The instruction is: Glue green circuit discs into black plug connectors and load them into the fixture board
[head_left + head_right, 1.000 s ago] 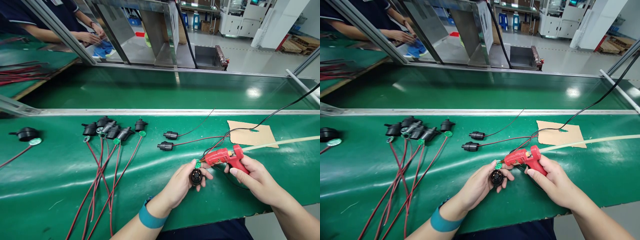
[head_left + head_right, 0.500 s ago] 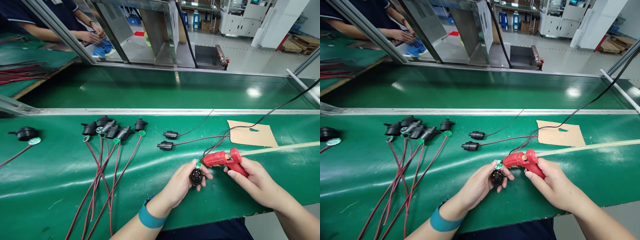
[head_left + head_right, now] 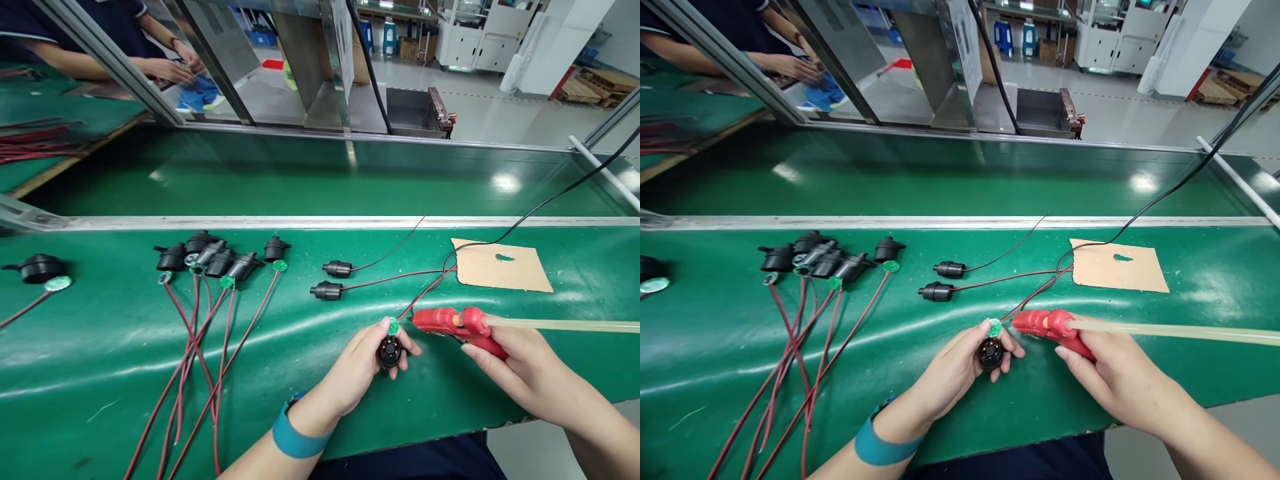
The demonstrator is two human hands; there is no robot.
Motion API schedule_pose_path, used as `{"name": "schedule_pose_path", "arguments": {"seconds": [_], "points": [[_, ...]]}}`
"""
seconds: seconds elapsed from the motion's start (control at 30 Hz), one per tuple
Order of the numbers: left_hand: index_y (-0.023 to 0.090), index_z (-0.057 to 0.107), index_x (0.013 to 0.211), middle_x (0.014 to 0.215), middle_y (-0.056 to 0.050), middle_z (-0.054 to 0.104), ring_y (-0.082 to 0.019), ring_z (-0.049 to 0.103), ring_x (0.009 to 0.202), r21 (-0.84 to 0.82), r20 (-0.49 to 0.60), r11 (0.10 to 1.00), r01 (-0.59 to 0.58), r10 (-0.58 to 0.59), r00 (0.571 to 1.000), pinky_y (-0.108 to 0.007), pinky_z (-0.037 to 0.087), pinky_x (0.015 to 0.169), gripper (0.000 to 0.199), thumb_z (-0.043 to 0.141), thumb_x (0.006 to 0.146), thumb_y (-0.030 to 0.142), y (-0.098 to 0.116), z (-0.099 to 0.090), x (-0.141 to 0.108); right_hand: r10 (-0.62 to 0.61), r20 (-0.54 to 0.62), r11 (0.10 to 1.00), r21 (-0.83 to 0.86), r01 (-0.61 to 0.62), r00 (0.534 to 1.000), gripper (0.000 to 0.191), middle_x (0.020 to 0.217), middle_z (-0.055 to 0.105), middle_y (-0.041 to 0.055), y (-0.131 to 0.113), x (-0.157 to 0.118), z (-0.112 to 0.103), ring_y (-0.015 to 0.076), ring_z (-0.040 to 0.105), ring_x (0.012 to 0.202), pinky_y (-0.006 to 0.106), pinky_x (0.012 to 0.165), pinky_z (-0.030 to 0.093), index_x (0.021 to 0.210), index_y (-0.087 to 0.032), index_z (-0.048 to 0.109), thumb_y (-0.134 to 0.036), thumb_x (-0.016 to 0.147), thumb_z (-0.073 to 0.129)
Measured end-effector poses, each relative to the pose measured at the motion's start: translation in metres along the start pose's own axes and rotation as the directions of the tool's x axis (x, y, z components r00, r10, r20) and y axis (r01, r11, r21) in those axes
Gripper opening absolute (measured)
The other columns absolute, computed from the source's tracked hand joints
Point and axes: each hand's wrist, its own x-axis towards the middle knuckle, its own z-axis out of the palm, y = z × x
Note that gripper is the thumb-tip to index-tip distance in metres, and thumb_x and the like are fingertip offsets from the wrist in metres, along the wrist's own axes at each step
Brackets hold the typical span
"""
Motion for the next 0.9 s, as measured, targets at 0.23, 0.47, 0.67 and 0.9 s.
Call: {"name": "schedule_pose_path", "arguments": {"seconds": [0.23, 0.47, 0.67, 0.9], "points": [[0.013, 0.068, 0.082, 0.092, -0.016, 0.075, -0.018, 0.060, 0.069, -0.023, -0.020, 0.999, -0.026, 0.026, 0.999, -0.028, 0.045, 0.057, 0.050, 0.042, 0.100, 0.052, 0.007, 0.000, -0.001, 0.512, -0.377, 0.834, 0.435, -0.340, 0.772, 0.015, 0.085, 0.072, 0.0100, 0.062, -0.073, -0.043, 0.0193, 0.059, 0.053, 0.033, 0.041, 0.042, 0.098, -0.028, 0.072, -0.041, 0.095, 0.066], [0.014, 0.066, 0.081, 0.091, -0.015, 0.074, -0.018, 0.060, 0.070, -0.022, -0.033, 1.000, -0.018, 0.018, 0.999, -0.028, 0.044, 0.058, 0.049, 0.044, 0.099, 0.054, 0.009, 0.000, -0.003, 0.495, -0.575, 0.852, 0.177, -0.492, 0.651, 0.017, 0.054, 0.063, 0.0052, 0.134, -0.126, -0.074, 0.0216, 0.055, 0.039, 0.037, 0.035, 0.033, 0.075, -0.029, 0.074, -0.037, 0.089, 0.073], [0.014, 0.068, 0.083, 0.092, -0.014, 0.074, -0.018, 0.059, 0.070, 0.053, 0.017, 0.999, 0.004, -0.005, 1.000, -0.028, 0.044, 0.058, 0.049, 0.044, 0.099, 0.054, 0.008, -0.001, -0.001, 0.102, -0.704, 0.874, -0.274, -0.402, 0.702, 0.027, 0.117, 0.069, 0.0109, 0.058, -0.036, -0.040, 0.0362, 0.065, 0.109, 0.051, 0.087, 0.052, 0.121, -0.029, 0.068, -0.037, 0.097, 0.062], [0.014, 0.070, 0.087, 0.086, -0.010, 0.070, -0.018, 0.057, 0.070, 0.259, 0.149, 0.966, 0.005, -0.045, 0.988, -0.029, 0.045, 0.061, 0.051, 0.043, 0.099, 0.056, 0.010, -0.009, -0.005, -0.242, 0.353, 0.962, -0.033, 0.270, 0.904, 0.022, 0.105, 0.076, 0.0082, -0.009, 0.106, 0.022, 0.0255, 0.063, 0.116, 0.049, 0.111, 0.039, 0.096, -0.016, 0.074, -0.020, 0.102, 0.052]]}}
